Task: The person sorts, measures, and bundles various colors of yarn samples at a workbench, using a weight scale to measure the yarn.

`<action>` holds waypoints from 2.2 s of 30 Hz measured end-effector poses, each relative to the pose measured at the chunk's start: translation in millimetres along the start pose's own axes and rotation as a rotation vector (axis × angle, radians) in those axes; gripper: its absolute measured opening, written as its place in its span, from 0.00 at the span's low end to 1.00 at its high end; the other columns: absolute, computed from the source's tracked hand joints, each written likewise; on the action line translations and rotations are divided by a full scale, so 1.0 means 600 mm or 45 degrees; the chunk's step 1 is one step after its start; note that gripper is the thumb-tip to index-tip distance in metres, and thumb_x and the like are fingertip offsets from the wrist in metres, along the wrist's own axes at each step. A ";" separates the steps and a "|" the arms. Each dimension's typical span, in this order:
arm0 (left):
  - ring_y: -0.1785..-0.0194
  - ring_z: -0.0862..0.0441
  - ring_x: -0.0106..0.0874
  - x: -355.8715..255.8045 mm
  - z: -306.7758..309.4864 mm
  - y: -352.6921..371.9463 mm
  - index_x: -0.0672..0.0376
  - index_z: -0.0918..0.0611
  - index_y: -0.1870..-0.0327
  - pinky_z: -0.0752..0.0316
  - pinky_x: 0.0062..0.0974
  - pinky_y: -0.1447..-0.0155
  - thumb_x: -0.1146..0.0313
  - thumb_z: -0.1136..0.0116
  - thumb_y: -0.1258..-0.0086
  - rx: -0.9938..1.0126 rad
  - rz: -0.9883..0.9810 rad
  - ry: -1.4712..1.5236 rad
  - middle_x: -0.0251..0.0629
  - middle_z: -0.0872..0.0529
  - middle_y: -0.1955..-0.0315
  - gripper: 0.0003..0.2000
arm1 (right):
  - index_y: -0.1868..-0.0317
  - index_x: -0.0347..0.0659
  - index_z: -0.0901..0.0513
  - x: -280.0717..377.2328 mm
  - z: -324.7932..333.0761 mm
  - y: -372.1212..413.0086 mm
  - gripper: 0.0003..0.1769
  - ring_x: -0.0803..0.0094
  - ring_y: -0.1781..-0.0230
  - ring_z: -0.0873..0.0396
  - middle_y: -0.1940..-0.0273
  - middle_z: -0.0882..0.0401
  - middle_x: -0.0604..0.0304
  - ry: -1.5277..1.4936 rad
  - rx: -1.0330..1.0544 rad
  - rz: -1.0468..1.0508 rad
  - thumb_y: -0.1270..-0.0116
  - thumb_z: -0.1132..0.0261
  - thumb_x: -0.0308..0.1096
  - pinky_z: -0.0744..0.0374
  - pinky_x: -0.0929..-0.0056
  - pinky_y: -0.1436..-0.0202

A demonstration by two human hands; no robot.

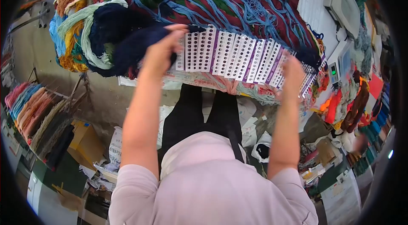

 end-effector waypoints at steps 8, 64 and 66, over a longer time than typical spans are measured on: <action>0.59 0.17 0.36 0.167 -0.065 -0.067 0.62 0.19 0.54 0.24 0.30 0.53 0.70 0.45 0.34 -0.109 -0.284 -0.788 0.40 0.15 0.65 0.11 | 0.67 0.36 0.13 0.017 -0.336 -0.018 0.10 0.79 0.77 0.24 0.75 0.18 0.62 0.112 0.155 0.461 0.39 0.32 0.36 0.27 0.79 0.70; 0.65 0.23 0.22 0.084 -0.123 -0.073 0.50 0.34 0.28 0.26 0.26 0.57 0.81 0.42 0.44 0.472 -0.628 -0.828 0.30 0.19 0.66 0.37 | 0.55 0.39 0.21 0.075 -0.300 -0.013 0.16 0.57 0.59 0.19 0.60 0.21 0.55 0.023 0.348 0.780 0.47 0.39 0.20 0.22 0.66 0.57; 0.66 0.25 0.21 0.092 -0.115 -0.077 0.51 0.30 0.31 0.28 0.22 0.57 0.79 0.39 0.45 0.412 -0.476 -0.506 0.28 0.22 0.69 0.35 | 0.57 0.39 0.21 0.067 -0.323 -0.015 0.16 0.54 0.58 0.20 0.59 0.21 0.55 0.128 0.406 0.816 0.49 0.36 0.21 0.22 0.64 0.57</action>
Point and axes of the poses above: each hand's wrist, its own y-axis away from the middle knuckle, its own z-axis out of the back of the hand, x = y × z, the point moved 6 cm from there along -y, towards the middle knuckle
